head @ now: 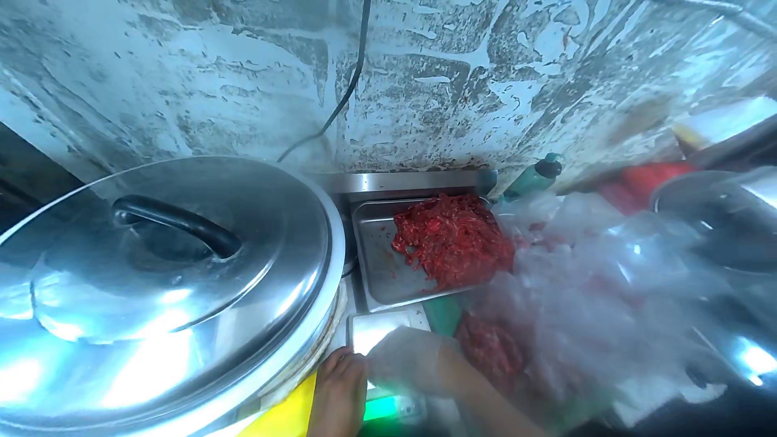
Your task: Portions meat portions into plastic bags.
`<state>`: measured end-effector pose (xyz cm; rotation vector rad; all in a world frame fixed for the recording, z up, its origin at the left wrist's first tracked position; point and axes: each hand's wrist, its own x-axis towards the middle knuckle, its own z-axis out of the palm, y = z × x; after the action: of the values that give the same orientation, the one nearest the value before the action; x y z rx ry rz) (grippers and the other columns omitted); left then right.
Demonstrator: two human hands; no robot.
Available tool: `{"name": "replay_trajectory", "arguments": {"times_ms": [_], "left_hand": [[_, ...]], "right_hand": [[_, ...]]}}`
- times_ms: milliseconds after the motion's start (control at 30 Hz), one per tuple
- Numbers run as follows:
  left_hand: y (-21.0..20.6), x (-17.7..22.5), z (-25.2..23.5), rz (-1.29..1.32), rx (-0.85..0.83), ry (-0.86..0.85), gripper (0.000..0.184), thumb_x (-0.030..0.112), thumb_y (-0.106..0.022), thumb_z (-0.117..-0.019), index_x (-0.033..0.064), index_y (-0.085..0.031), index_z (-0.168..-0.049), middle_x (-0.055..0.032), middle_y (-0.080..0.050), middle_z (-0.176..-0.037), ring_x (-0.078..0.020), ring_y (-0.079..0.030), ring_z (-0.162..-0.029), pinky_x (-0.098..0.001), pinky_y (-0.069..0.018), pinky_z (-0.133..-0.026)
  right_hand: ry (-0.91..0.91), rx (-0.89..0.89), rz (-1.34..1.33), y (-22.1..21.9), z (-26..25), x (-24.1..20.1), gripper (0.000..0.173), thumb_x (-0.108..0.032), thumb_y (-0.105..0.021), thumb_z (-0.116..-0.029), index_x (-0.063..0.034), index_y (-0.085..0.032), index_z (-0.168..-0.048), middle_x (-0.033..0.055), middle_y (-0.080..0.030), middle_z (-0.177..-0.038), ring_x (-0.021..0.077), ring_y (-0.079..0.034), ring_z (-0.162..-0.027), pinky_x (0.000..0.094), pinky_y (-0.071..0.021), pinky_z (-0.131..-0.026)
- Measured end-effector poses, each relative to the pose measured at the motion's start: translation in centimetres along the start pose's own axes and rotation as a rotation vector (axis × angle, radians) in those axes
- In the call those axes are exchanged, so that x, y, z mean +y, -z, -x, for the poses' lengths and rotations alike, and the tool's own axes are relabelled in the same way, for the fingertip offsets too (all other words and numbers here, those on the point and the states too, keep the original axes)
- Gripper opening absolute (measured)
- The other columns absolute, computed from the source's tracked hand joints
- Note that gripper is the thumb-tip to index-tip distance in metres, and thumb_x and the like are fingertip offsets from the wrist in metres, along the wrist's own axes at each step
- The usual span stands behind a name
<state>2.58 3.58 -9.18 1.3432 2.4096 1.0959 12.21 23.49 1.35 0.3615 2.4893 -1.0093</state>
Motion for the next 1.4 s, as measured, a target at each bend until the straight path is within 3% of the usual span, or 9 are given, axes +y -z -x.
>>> {"name": "replay_trajectory", "arguments": {"times_ms": [133, 300, 633, 767, 933, 1033, 1133, 1300, 1400], "left_hand": [[0.1, 0.0, 0.1, -0.012, -0.021, -0.002, 0.023, 0.023, -0.056, -0.1002, 0.0194, -0.078, -0.100, 0.0079, -0.075, -0.112, -0.0181, -0.060, -0.126, -0.0421, -0.0465, -0.108], [0.0, -0.1, 0.3, -0.034, -0.056, -0.008, 0.023, 0.022, -0.054, -0.0995, 0.0214, -0.077, -0.098, 0.0106, -0.075, -0.111, -0.0172, -0.058, -0.127, -0.0419, -0.0444, -0.109], [0.3, 0.0, 0.2, -0.029, -0.012, 0.009, 0.024, 0.021, -0.053, -0.0999, 0.0202, -0.077, -0.099, 0.0089, -0.075, -0.108, -0.0174, -0.059, -0.126, -0.0422, -0.0461, -0.107], [0.3, 0.1, 0.1, -0.042, -0.016, 0.019, 0.024, 0.021, -0.052, -0.0997, 0.0199, -0.077, -0.099, 0.0089, -0.075, -0.108, -0.0179, -0.059, -0.126, -0.0420, -0.0459, -0.107], [0.4, -0.1, 0.1, -0.030, -0.011, 0.040, 0.025, 0.023, -0.052, -0.1011, 0.0181, -0.076, -0.098, 0.0060, -0.075, -0.107, -0.0196, -0.061, -0.125, -0.0445, -0.0467, -0.107], [0.4, -0.3, 0.0, -0.016, 0.023, 0.053, 0.022, 0.021, -0.055, -0.0990, 0.0174, -0.076, -0.097, 0.0044, -0.076, -0.106, -0.0202, -0.062, -0.122, -0.0441, -0.0482, -0.106], [0.2, -0.3, 0.1, -0.021, 0.037, 0.057, 0.022, 0.020, -0.055, -0.0985, 0.0164, -0.077, -0.097, 0.0035, -0.076, -0.104, -0.0214, -0.063, -0.121, -0.0438, -0.0495, -0.104], [0.1, -0.5, 0.0, -0.026, 0.039, 0.058, 0.021, 0.020, -0.055, -0.0979, 0.0169, -0.076, -0.096, 0.0041, -0.076, -0.102, -0.0211, -0.063, -0.121, -0.0437, -0.0493, -0.105], [0.1, -0.4, -0.1, -0.035, 0.039, 0.069, 0.020, 0.022, -0.056, -0.0979, 0.0175, -0.076, -0.096, 0.0046, -0.076, -0.103, -0.0203, -0.063, -0.121, -0.0415, -0.0487, -0.106]], "right_hand": [[-0.281, 0.093, 0.123, -1.8, -1.0, -0.3, 0.030, -0.036, -0.055, -0.0988, -0.0197, -0.067, -0.121, 0.0069, -0.072, -0.116, 0.0285, -0.070, -0.108, 0.0615, -0.0556, -0.090], [-0.339, 0.052, 0.298, -3.7, -2.7, 0.2, 0.031, -0.049, -0.056, -0.0940, -0.0251, -0.073, -0.104, 0.0041, -0.074, -0.104, 0.0301, -0.072, -0.097, 0.0645, -0.0563, -0.076], [-0.240, -0.009, 0.105, -0.1, 0.9, -1.3, 0.042, -0.058, -0.055, -0.0968, -0.0242, -0.074, -0.114, 0.0052, -0.074, -0.111, 0.0280, -0.069, -0.109, 0.0648, -0.0531, -0.092], [-0.105, -0.117, 0.133, 0.4, 1.6, -1.7, 0.027, -0.034, -0.056, -0.1012, -0.0166, -0.069, -0.116, 0.0110, -0.072, -0.109, 0.0315, -0.069, -0.105, 0.0626, -0.0545, -0.087], [0.020, -0.078, -0.013, 1.7, 3.1, -1.3, 0.031, -0.028, -0.062, -0.0998, -0.0196, -0.069, -0.129, 0.0060, -0.066, -0.133, 0.0221, -0.061, -0.126, 0.0496, -0.0482, -0.109], [-0.100, 0.050, -0.102, 2.6, 4.2, -0.6, 0.025, -0.013, -0.062, -0.0949, -0.0094, -0.068, -0.119, 0.0118, -0.069, -0.116, 0.0258, -0.067, -0.107, 0.0512, -0.0547, -0.096], [-0.191, 0.153, -0.161, 4.0, 5.5, -1.3, 0.018, -0.023, -0.057, -0.1005, -0.0138, -0.066, -0.113, 0.0051, -0.069, -0.091, 0.0184, -0.068, -0.078, 0.0439, -0.0582, -0.075], [-0.081, 0.141, -0.076, 4.7, 6.7, -1.2, 0.037, -0.012, -0.062, -0.0938, -0.0152, -0.065, -0.131, 0.0052, -0.067, -0.123, 0.0158, -0.067, -0.098, 0.0377, -0.0574, -0.088], [-0.089, 0.228, 0.005, 4.2, 7.1, -1.3, 0.025, -0.020, -0.055, -0.1005, -0.0187, -0.072, -0.119, 0.0017, -0.073, -0.107, 0.0156, -0.070, -0.097, 0.0423, -0.0565, -0.090]]}}
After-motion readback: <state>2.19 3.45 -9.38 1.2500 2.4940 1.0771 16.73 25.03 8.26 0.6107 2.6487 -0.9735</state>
